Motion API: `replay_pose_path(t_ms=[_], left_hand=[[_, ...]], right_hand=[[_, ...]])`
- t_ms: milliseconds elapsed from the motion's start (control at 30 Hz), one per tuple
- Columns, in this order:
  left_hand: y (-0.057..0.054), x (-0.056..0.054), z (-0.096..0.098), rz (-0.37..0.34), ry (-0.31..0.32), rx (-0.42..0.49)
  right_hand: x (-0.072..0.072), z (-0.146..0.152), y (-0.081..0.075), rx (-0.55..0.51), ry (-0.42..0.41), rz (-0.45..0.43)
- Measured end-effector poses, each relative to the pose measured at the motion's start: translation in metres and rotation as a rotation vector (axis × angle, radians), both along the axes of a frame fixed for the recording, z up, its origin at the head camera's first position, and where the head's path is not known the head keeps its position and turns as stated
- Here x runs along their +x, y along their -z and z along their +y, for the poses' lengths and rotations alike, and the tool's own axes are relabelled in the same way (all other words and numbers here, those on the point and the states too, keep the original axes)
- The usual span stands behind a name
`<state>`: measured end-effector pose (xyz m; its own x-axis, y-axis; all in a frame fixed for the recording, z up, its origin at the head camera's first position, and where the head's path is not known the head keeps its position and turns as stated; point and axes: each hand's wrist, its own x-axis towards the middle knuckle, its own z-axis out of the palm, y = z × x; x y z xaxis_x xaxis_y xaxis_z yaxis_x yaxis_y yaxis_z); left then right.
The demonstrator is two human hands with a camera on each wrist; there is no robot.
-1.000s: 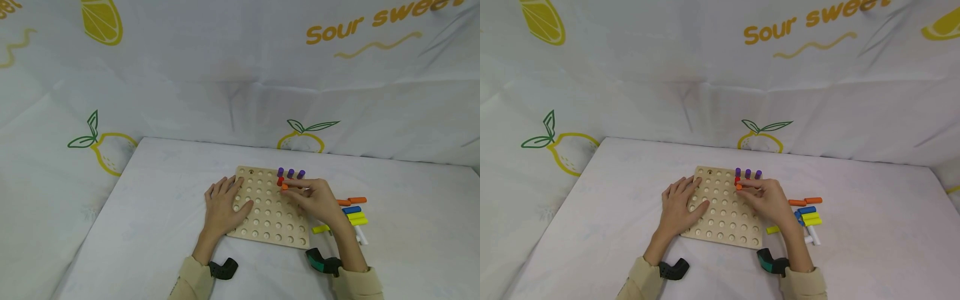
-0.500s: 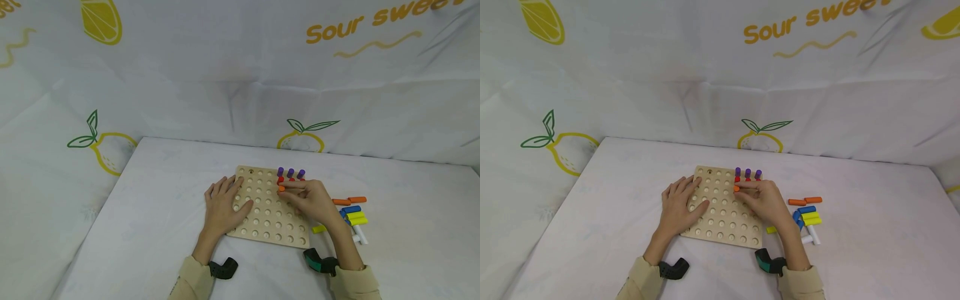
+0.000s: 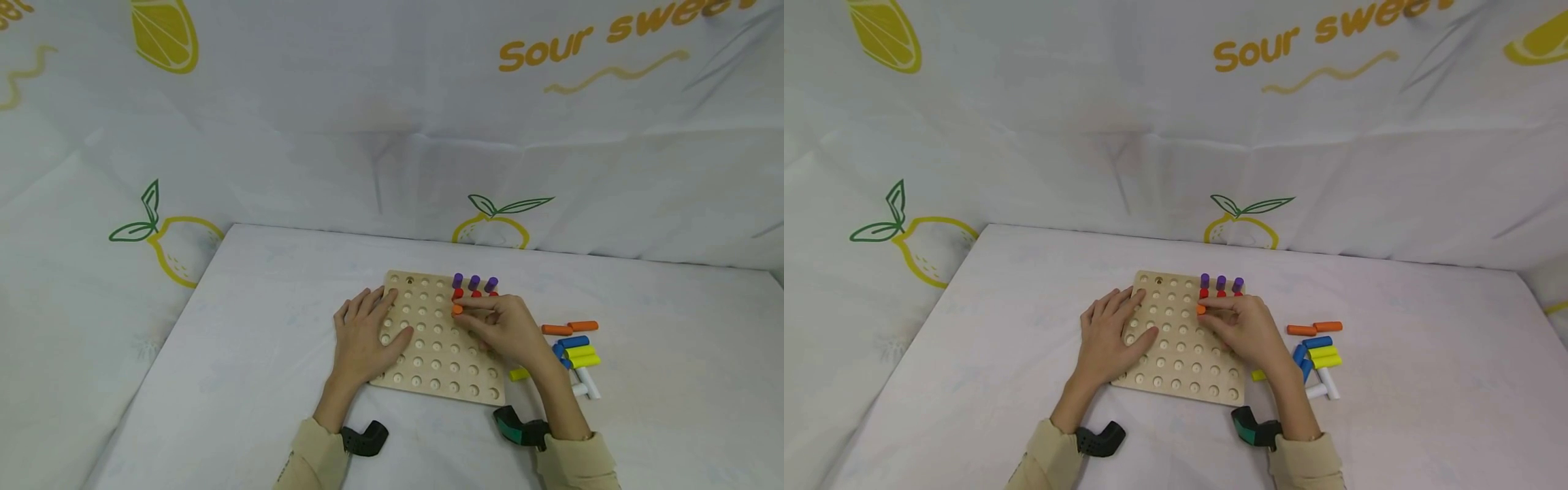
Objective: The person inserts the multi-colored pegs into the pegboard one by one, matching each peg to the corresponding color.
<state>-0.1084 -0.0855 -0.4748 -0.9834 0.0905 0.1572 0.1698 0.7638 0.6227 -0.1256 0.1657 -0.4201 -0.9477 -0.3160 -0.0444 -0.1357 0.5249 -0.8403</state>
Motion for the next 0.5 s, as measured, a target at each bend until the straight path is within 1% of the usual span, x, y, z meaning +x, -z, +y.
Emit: replay_pose_path(t_ms=[500], left_hand=[[0.0013,-0.0004,-0.0004,0.004,0.000,-0.012]], right_hand=[[-0.0017,-0.0014,0.0059,0.046,0.030,0.020]])
